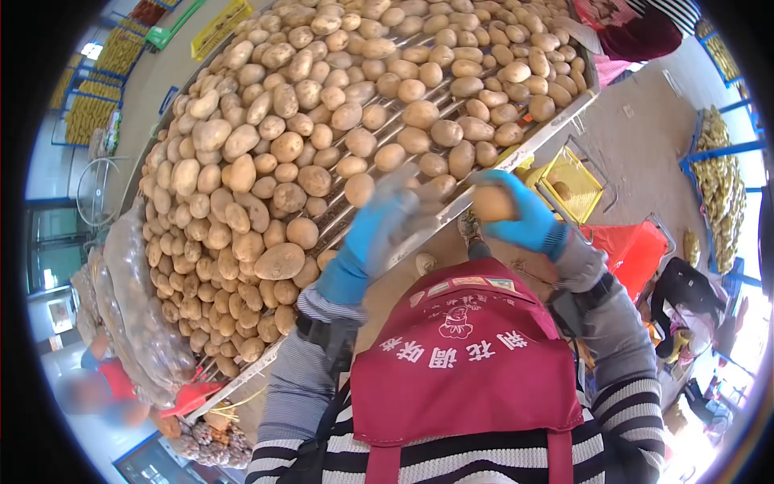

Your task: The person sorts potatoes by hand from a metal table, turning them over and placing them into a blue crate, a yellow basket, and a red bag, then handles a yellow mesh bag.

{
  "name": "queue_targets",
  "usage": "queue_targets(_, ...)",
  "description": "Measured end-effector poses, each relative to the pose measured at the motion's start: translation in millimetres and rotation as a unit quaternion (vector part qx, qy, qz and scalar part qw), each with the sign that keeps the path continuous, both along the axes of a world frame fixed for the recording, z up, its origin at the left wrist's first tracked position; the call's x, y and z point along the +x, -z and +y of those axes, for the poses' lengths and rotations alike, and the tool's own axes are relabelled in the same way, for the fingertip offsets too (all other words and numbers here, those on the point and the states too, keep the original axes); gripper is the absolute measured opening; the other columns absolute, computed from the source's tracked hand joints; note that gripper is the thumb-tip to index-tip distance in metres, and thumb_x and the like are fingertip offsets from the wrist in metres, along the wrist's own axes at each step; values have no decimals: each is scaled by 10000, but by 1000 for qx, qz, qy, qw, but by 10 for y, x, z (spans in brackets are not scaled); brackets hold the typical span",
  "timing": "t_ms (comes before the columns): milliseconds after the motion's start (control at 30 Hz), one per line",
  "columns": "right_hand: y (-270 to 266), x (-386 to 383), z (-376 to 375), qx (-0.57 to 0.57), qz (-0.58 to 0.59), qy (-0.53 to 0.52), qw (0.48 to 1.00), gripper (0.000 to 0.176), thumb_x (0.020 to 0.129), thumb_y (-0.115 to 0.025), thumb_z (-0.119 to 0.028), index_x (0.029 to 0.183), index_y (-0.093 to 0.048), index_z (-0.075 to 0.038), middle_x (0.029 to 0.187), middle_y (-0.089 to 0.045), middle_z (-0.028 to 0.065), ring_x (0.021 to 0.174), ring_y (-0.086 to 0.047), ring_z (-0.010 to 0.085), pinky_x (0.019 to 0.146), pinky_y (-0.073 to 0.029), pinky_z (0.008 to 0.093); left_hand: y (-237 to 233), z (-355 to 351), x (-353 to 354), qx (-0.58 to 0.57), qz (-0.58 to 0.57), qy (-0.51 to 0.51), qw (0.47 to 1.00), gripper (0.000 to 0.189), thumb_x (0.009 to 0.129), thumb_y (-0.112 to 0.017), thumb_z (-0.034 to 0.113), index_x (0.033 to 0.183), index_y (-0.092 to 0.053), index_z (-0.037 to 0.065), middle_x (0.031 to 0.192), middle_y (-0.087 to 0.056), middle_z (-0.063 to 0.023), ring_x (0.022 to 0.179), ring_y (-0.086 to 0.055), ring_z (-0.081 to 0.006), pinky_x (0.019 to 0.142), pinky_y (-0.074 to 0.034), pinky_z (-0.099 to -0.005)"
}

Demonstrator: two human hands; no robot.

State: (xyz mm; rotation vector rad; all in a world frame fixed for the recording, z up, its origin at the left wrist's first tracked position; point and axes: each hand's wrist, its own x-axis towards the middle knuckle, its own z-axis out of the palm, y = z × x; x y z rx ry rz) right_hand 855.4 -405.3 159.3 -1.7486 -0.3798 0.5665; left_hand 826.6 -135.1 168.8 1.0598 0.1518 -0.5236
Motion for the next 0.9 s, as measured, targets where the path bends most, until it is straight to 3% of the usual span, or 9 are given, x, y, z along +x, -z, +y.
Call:
queue_targets(133,775,-814,-1249,151,124,239,951,613,787,-680,-180,1349,-462,-71,1243,-547,91,1140,-556,208,957,-473,342,808,578,198,178,30,-106,978,633,906,-607,141,1454,-305,44,1375,-467,-163,1209,-525,-272,1020,-465,-411)
queue_targets(233,1290,-2136,-1982,172,241,415,860,490,887,-589,-306,1325,-482,-112,1133,-586,60,981,-597,182,784,-500,292,816,425,124,409,-140,61,900,686,852,-673,134,1445,-339,49,1341,-486,-168,1191,-524,-269,999,-468,-415)
queue_targets(267,1375,-2632,-2104,175,247,457,837,440,924,-548,-337,1313,-489,-139,1087,-595,54,913,-603,179,713,-490,273,875,436,137,496,-266,134,816,789,785,-734,193,1457,-338,67,1276,-509,-184,1157,-536,-334,968,-468,-410)
queue_targets(367,1520,-3841,-2257,183,277,570,751,392,964,-510,-364,1302,-497,-167,1051,-603,52,853,-613,181,655,-490,261,1009,251,154,581,-309,184,730,839,758,-742,217,1471,-318,97,1256,-488,-214,1165,-516,-388,987,-453,-420)
queue_targets(500,1613,-4651,-2324,171,327,709,601,385,969,-517,-357,1304,-499,-167,1073,-602,59,868,-619,191,680,-506,275,988,-85,365,657,-224,203,691,794,763,-739,229,1445,-346,120,1269,-484,-221,1116,-553,-392,961,-474,-421)
queue_targets(600,1654,-4766,-2491,147,322,765,538,379,973,-522,-351,1304,-500,-167,1088,-602,65,880,-624,199,699,-518,285,1348,13,488,516,-371,47,770,709,777,-722,188,1399,-389,116,1262,-509,-204,1074,-586,-378,928,-509,-436)
queue_targets(700,1759,-4353,-2858,105,276,745,598,374,977,-527,-345,1305,-501,-168,1104,-602,71,891,-629,207,718,-531,296,1030,115,459,126,-62,-127,982,584,795,-666,93,1338,-451,118,1258,-534,-188,1109,-581,-355,934,-525,-457)
queue_targets(800,1554,-2876,-2814,-127,47,493,860,403,966,-558,-224,1342,-486,-98,1136,-595,78,908,-625,185,769,-539,308,753,559,392,-261,112,-224,932,399,839,-544,35,1236,-531,74,1260,-544,-184,1155,-567,-346,904,-552,-447)
queue_targets(900,870,-1220,-2001,-1,143,451,881,430,944,-561,-127,1358,-475,-45,1117,-593,71,898,-613,139,765,-532,281,818,973,160,-305,131,-329,884,350,917,-591,237,1207,-552,45,1133,-627,-147,1103,-598,-317,802,-591,-432)
